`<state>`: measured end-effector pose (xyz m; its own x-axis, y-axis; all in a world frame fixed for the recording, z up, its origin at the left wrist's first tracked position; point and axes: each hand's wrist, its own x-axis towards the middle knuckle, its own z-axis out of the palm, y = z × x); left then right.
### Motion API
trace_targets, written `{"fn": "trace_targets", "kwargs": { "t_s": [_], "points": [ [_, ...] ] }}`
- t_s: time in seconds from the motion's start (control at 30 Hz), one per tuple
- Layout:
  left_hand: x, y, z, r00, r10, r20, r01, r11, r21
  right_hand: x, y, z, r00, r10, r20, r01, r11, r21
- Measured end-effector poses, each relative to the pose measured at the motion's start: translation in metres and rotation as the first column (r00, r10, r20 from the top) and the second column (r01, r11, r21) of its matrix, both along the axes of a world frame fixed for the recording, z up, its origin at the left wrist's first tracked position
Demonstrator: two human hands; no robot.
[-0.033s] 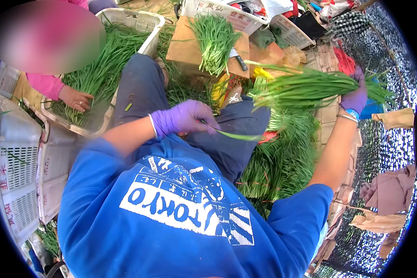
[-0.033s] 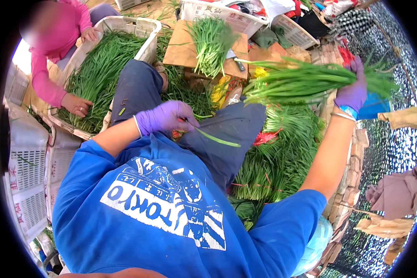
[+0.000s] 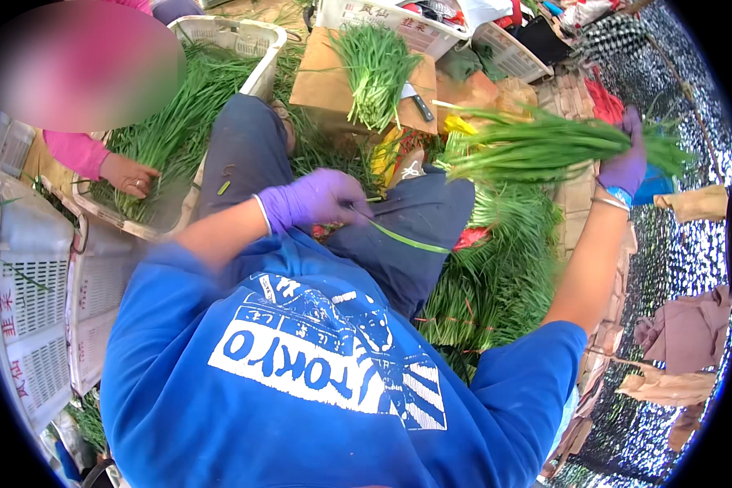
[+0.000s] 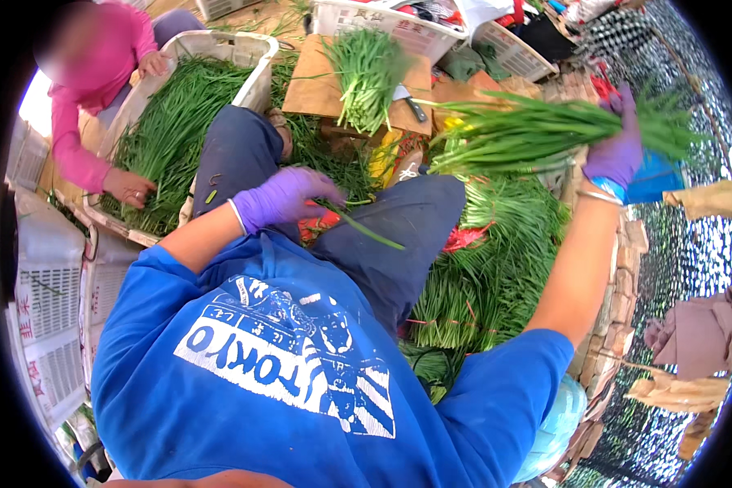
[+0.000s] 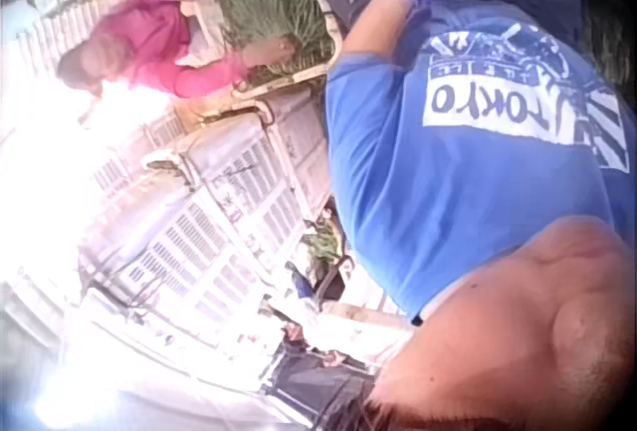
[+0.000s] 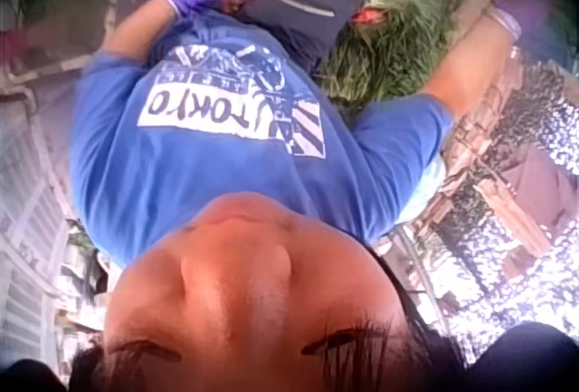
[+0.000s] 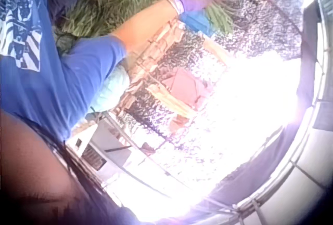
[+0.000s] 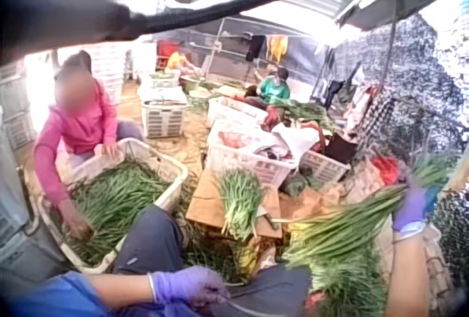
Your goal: The person sorts bundles of greens by hand, picking up bunches, removing yellow or damaged leaves, and placing them into separate piles.
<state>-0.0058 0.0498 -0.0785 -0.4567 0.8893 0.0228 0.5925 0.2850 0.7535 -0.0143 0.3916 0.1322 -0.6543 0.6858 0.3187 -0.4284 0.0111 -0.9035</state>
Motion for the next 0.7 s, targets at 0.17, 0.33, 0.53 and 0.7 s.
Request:
{"fn": "trace_targets", "kwargs": {
  "t_s": [0.17,0.33,0.53,0.7],
  "points": [
    [-0.034,0.014,0.023,0.883,0.460,-0.096,-0.381,0.821,0.426,-0.003,-0.059,-0.001,1.000,0.018,0.024,-0.028,0.850,0.526],
    [-0.032,0.065,0.083,0.823,0.517,-0.236,-0.285,0.735,0.615,-0.028,-0.092,-0.008,0.989,0.143,-0.048,-0.132,0.973,0.190],
    [-0.029,0.071,0.070,0.804,0.566,-0.185,-0.442,0.775,0.451,-0.031,-0.122,-0.022,0.933,0.342,-0.109,-0.326,0.935,0.141],
    [-0.041,0.055,0.060,0.814,0.527,-0.245,-0.307,0.748,0.589,-0.031,-0.130,-0.019,0.936,0.351,-0.022,-0.345,0.929,0.134]
  ]
}}
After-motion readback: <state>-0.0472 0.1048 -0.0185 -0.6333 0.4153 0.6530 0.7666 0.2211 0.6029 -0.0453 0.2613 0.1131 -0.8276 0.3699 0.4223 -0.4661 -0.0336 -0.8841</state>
